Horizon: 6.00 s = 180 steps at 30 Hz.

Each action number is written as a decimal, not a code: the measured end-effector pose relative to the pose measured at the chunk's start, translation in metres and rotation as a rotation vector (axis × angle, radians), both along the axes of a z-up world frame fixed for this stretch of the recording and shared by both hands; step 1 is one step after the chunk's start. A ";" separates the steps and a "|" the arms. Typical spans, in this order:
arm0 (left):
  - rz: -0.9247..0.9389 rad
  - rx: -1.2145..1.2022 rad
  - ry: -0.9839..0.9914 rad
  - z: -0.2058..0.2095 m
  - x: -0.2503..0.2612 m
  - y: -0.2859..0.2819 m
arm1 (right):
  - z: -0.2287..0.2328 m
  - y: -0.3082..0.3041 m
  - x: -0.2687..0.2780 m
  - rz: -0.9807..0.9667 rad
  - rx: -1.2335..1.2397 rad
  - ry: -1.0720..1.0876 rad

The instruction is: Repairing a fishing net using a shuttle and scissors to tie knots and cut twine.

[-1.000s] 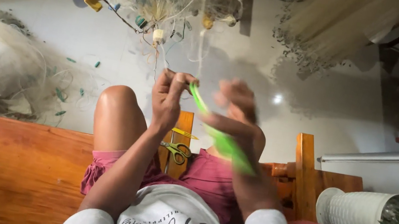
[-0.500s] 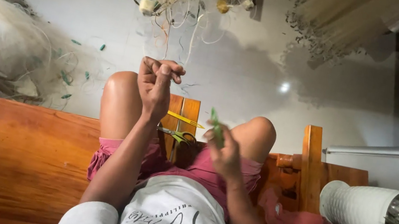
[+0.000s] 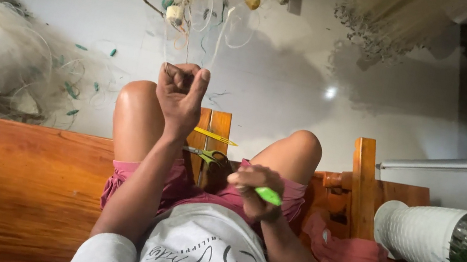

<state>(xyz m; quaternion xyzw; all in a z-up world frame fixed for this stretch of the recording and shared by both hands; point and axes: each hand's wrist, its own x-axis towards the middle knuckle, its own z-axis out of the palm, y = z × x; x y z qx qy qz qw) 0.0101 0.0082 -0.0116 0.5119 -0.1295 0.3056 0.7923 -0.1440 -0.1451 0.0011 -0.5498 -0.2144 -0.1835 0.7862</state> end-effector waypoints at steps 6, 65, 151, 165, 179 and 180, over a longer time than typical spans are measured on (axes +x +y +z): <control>-0.200 -0.069 -0.061 0.009 -0.014 0.007 | 0.035 -0.031 0.035 -0.119 0.049 -0.046; -0.294 -0.464 0.038 0.031 -0.022 0.042 | -0.154 0.014 0.036 0.108 -1.826 0.478; -0.340 -0.575 0.119 0.051 -0.016 0.053 | -0.119 -0.051 0.063 -0.012 -1.260 0.379; -0.273 -0.429 0.026 0.048 -0.014 0.034 | -0.399 -0.060 0.058 -0.196 -2.000 -0.047; -0.080 0.104 -0.084 0.013 -0.002 -0.012 | 0.065 0.030 0.104 -0.422 -0.708 -0.410; -0.094 0.099 -0.069 0.008 0.001 -0.019 | 0.077 0.033 0.107 -0.384 -0.729 -0.445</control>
